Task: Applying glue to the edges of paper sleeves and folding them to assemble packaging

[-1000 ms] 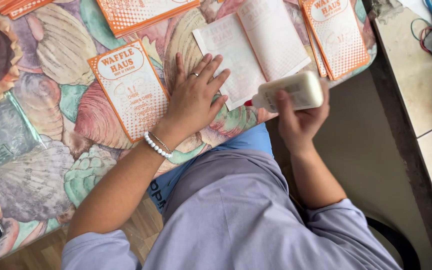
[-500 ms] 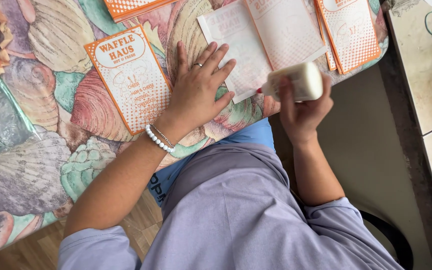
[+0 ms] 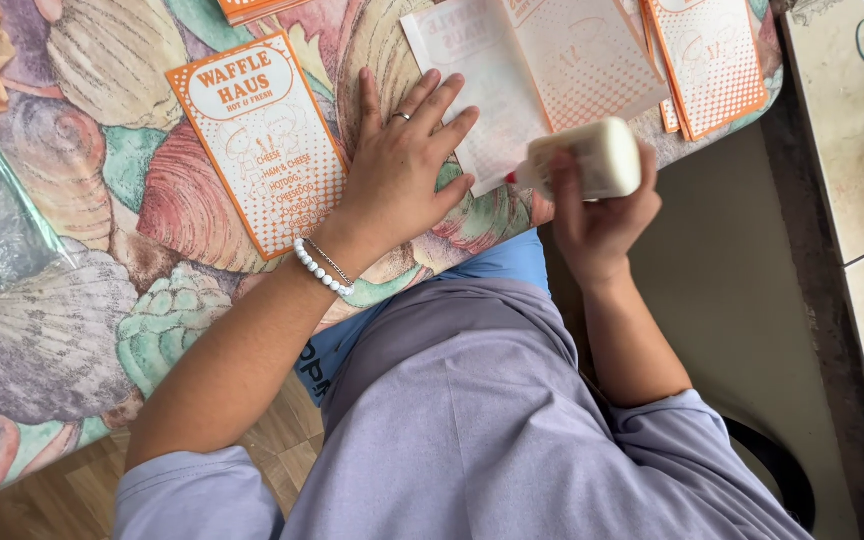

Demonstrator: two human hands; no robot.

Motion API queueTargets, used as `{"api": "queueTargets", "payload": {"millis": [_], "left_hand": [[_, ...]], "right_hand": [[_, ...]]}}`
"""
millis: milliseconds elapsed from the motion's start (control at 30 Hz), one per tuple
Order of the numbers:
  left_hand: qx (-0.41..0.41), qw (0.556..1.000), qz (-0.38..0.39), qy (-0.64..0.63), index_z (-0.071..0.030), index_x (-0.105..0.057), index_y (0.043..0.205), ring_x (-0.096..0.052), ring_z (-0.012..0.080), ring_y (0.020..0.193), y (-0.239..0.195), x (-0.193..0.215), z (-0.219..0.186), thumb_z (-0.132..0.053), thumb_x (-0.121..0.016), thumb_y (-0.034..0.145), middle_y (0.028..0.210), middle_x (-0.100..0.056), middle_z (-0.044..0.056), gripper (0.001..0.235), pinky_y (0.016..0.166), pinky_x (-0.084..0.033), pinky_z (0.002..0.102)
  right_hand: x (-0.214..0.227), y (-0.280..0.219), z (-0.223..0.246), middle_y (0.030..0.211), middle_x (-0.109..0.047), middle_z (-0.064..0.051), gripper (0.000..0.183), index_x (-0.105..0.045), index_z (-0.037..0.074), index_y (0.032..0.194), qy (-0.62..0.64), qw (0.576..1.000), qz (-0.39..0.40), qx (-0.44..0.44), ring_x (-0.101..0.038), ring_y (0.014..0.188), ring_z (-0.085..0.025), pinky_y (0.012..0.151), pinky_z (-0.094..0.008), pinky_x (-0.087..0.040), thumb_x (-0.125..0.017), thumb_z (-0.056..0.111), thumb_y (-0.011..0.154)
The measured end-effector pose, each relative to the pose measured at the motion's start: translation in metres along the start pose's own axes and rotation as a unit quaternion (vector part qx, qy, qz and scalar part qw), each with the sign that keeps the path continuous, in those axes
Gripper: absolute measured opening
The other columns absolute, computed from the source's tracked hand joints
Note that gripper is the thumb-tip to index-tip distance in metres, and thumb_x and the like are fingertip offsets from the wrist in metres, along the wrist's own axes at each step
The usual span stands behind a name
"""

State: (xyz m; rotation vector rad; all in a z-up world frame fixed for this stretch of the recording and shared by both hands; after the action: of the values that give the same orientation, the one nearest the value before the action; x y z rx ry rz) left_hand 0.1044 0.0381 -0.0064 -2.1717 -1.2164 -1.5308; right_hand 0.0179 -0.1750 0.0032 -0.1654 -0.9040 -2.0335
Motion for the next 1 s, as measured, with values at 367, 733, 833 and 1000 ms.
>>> {"api": "queueTargets", "payload": {"millis": [367,733,833,1000], "left_hand": [[-0.008,0.998,0.033,0.049,-0.017,-0.056,0.148,-0.039,0.0346,0.144,0.008,0.010,-0.005,-0.045,-0.076,0.086,0.156,-0.044,0.019,0.071,0.111,-0.008,0.081],[-0.190,0.957,0.217,0.035,-0.022,-0.042,0.158,-0.006,0.0422,0.153,0.092,0.006,0.005,-0.042,-0.084,0.048,0.168,-0.010,0.018,0.119,0.118,-0.011,0.071],[-0.156,0.948,0.278,-0.005,-0.022,-0.039,0.159,-0.001,0.0423,0.154,0.094,0.002,0.007,-0.041,-0.084,0.050,0.169,-0.003,0.018,0.119,0.119,-0.001,0.069],[-0.158,0.947,0.278,-0.024,-0.025,-0.040,0.159,0.004,0.0432,0.154,0.092,-0.007,0.010,-0.043,-0.086,0.054,0.169,-0.002,0.020,0.116,0.118,0.004,0.071]], "right_hand": [[-0.012,-0.016,0.023,0.099,-0.069,-0.011,0.043,-0.060,0.001,0.124,-0.031,0.999,0.012,0.003,-0.065,0.083,-0.017,0.076,-0.032,-0.058,-0.082,0.023,0.095],[0.011,0.010,0.012,0.094,-0.065,-0.012,0.032,-0.054,-0.001,0.116,0.029,0.997,-0.067,-0.010,-0.062,0.082,-0.019,0.071,-0.034,-0.057,-0.076,0.015,0.100],[0.007,0.002,0.023,0.096,-0.059,-0.011,0.035,-0.054,-0.004,0.117,0.055,0.996,-0.069,-0.021,-0.057,0.085,-0.019,0.072,-0.034,-0.052,-0.075,0.015,0.098],[-0.010,-0.022,0.013,0.085,-0.066,-0.006,0.044,-0.056,0.001,0.124,-0.041,0.999,0.015,0.004,-0.060,0.071,-0.014,0.064,-0.029,-0.054,-0.081,0.023,0.095]]}}
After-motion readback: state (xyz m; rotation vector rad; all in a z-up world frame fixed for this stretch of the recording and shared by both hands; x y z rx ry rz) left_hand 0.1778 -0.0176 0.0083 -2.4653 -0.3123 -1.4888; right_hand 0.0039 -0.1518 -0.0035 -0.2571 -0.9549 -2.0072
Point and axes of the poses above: each hand's wrist, its own y-axis towards the middle knuckle, its own x-axis out of the back of the hand, z = x × y, the point moved 2 cm from there along y, towards the middle knuckle
